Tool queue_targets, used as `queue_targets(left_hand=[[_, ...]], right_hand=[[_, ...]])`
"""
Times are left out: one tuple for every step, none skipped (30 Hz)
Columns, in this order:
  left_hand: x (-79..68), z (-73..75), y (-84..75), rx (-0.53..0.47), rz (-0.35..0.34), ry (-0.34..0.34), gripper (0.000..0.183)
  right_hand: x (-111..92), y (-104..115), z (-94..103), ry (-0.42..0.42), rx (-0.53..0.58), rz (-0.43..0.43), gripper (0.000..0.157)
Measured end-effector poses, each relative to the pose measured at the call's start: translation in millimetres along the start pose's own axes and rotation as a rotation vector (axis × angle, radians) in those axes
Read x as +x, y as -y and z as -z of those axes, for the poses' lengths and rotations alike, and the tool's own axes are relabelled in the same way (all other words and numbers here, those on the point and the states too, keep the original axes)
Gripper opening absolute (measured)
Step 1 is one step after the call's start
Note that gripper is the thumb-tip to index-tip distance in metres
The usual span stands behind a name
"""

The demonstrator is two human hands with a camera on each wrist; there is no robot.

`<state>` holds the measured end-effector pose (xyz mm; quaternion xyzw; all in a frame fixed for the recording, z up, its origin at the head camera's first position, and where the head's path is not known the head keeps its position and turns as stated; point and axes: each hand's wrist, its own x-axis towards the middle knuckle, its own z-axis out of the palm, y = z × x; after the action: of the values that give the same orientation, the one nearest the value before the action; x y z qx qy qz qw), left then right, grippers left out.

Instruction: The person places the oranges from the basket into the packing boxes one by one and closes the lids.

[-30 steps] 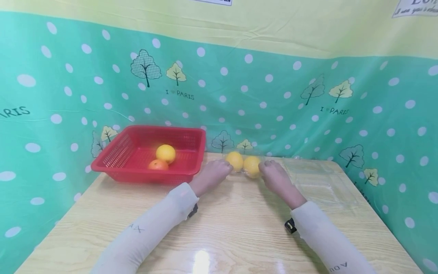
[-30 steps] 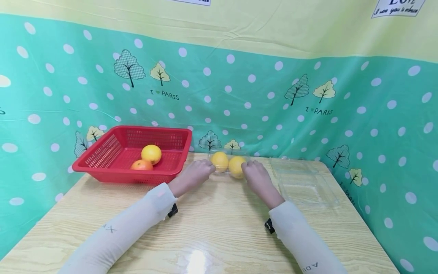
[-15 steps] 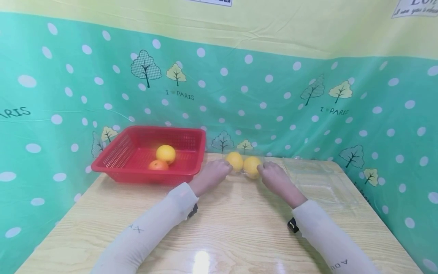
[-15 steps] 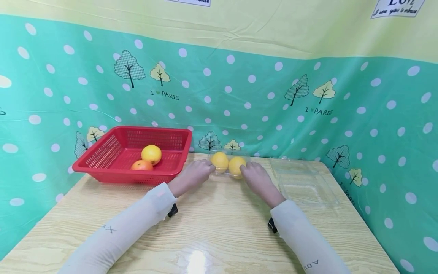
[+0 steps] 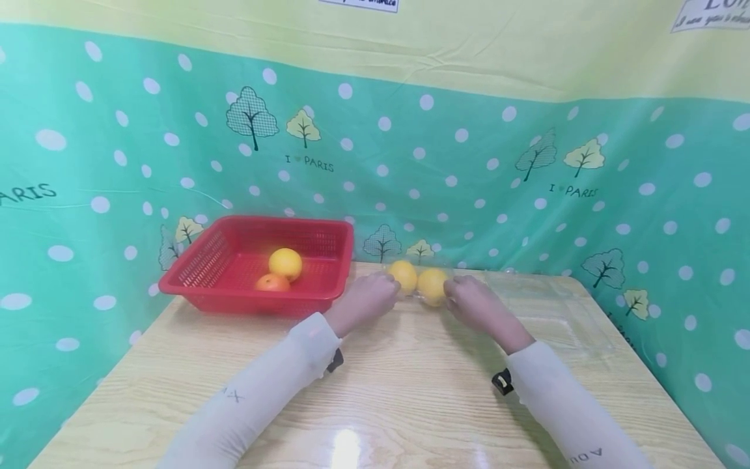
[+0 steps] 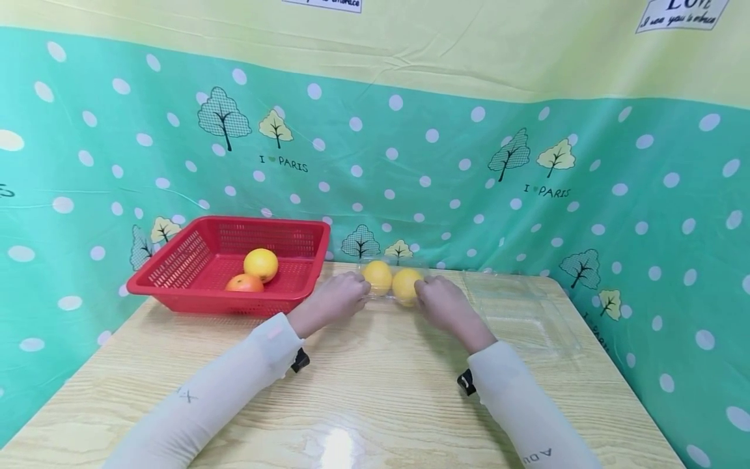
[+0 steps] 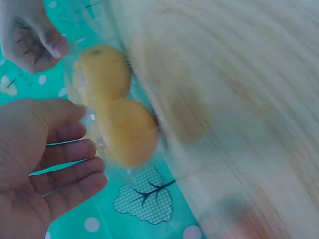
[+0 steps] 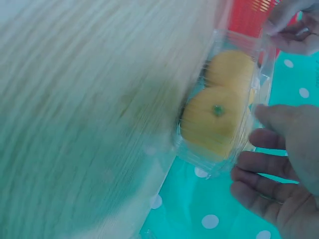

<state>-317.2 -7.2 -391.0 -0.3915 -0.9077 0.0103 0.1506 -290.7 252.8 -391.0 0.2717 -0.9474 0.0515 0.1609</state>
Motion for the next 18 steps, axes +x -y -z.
queue_targets(left_hand=[[0.8,1.6,-0.6,-0.004,0.005,-0.006,0.008],[1.8,2.6,-1.1,-0.001,0.009,-0.014,0.007],[2.8,3.6,-1.5,-0.003,0.015,-0.029,0.007],[4.0,3.8,-1.9,-0.007,0.022,-0.048,0.008],[5.1,4.0,-2.3,-0.012,0.030,-0.066,0.009],[6.2,3.4,-2.7,-0.026,0.038,-0.087,0.012],[7.6,2.6,-3.1,-0.038,0.041,-0.101,0.013],[9.1,1.3,-3.3,-0.051,0.040,-0.113,0.015],[10.6,-0.1,-3.7,-0.077,0.042,-0.123,0.018],[12.3,-1.7,-4.2,-0.104,0.041,-0.127,0.020],[14.2,-3.3,-4.9,-0.138,0.044,-0.129,0.022],[16.2,-5.1,-5.6,-0.171,0.045,-0.125,0.024],[18.1,-6.6,-6.2,-0.196,0.048,-0.122,0.024],[19.5,-7.6,-6.9,-0.223,0.056,-0.118,0.024],[20.6,-8.9,-7.4,-0.238,0.063,-0.115,0.023],[21.1,-9.7,-7.6,-0.251,0.071,-0.111,0.023],[21.6,-10.8,-7.3,-0.257,0.076,-0.112,0.023],[21.2,-11.0,-6.8,-0.256,0.077,-0.112,0.023]], right_hand=[[1,0,1.2,-0.006,0.011,-0.013,0.013],[2,0,2.0,-0.016,0.016,-0.026,0.012],[3,0,2.2,-0.025,0.022,-0.038,0.011],[4,0,2.5,-0.034,0.025,-0.049,0.009],[5,0,2.8,-0.044,0.024,-0.051,0.007],[6,0,2.7,-0.053,0.027,-0.053,0.006],[6,0,2.5,-0.062,0.027,-0.051,0.008],[7,0,1.9,-0.069,0.027,-0.046,0.011],[7,0,1.4,-0.074,0.030,-0.043,0.014],[8,1,1.0,-0.077,0.034,-0.037,0.017],[8,1,0.8,-0.076,0.042,-0.030,0.017],[9,1,0.2,-0.073,0.048,-0.025,0.018],[10,1,-0.3,-0.069,0.053,-0.021,0.017],[10,2,-0.9,-0.065,0.061,-0.019,0.017],[11,2,-1.6,-0.059,0.066,-0.019,0.018],[12,2,-2.0,-0.052,0.071,-0.018,0.018],[14,3,-2.4,-0.046,0.075,-0.020,0.017],[15,3,-2.8,-0.042,0.076,-0.025,0.018]])
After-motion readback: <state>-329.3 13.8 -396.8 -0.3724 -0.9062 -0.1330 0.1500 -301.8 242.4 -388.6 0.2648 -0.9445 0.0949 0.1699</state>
